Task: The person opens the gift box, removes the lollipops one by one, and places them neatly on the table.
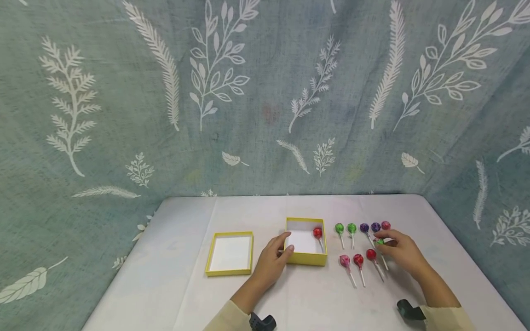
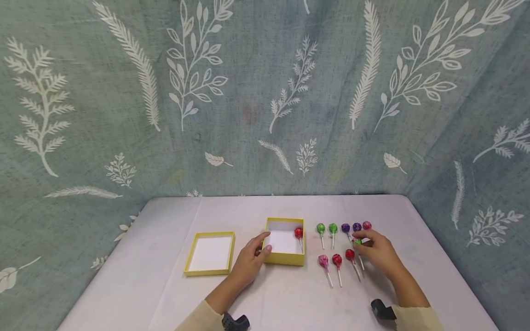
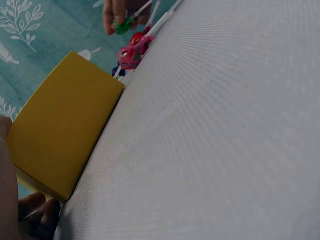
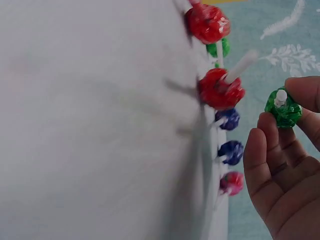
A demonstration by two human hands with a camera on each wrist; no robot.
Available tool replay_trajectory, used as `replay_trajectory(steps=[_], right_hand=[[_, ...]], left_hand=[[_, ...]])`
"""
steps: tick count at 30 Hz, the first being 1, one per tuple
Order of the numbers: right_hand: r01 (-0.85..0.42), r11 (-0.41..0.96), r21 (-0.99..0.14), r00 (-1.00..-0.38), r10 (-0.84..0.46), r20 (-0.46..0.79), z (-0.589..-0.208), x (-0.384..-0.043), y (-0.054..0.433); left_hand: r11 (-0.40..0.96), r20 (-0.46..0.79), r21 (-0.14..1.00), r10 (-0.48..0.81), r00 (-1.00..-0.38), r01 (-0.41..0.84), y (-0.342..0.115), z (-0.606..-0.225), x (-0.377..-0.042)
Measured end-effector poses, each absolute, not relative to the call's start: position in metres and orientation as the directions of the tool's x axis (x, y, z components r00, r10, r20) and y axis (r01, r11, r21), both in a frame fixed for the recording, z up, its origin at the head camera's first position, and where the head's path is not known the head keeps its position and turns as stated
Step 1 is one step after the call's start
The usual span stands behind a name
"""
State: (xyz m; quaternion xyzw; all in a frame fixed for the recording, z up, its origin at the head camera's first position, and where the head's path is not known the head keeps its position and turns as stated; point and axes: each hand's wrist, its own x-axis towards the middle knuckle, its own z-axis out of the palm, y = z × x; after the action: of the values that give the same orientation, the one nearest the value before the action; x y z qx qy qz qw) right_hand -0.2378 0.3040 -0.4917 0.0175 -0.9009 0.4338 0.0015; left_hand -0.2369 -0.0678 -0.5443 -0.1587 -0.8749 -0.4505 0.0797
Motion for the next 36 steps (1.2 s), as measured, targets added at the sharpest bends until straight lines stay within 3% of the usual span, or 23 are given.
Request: replay_trajectory(steps=[9,17,36], right_hand=[[0.079,0.68,-0.729,-0.992,-0.018,-0.124,-0.497,-0.236,0.313],[0.063,0.757,-0.65,-0.988,-0.044,-0.148,-0.498,-0.237,0.317],[0.079,0.79,-0.608,-0.979,-0.052,-0.196,-0.501,-0.243,0.318]], left_hand=[[0.538,0.302,0.759,0.206,-0.931,0.366,-0.068,-0.544,-0.238],[0.538,0.302,0.761,0.201,-0.932,0.363,-0.069,-0.546,-0.238],[0.539,0.297,0.762,0.203,-0.933,0.36,-0.068,-0.547,-0.237]])
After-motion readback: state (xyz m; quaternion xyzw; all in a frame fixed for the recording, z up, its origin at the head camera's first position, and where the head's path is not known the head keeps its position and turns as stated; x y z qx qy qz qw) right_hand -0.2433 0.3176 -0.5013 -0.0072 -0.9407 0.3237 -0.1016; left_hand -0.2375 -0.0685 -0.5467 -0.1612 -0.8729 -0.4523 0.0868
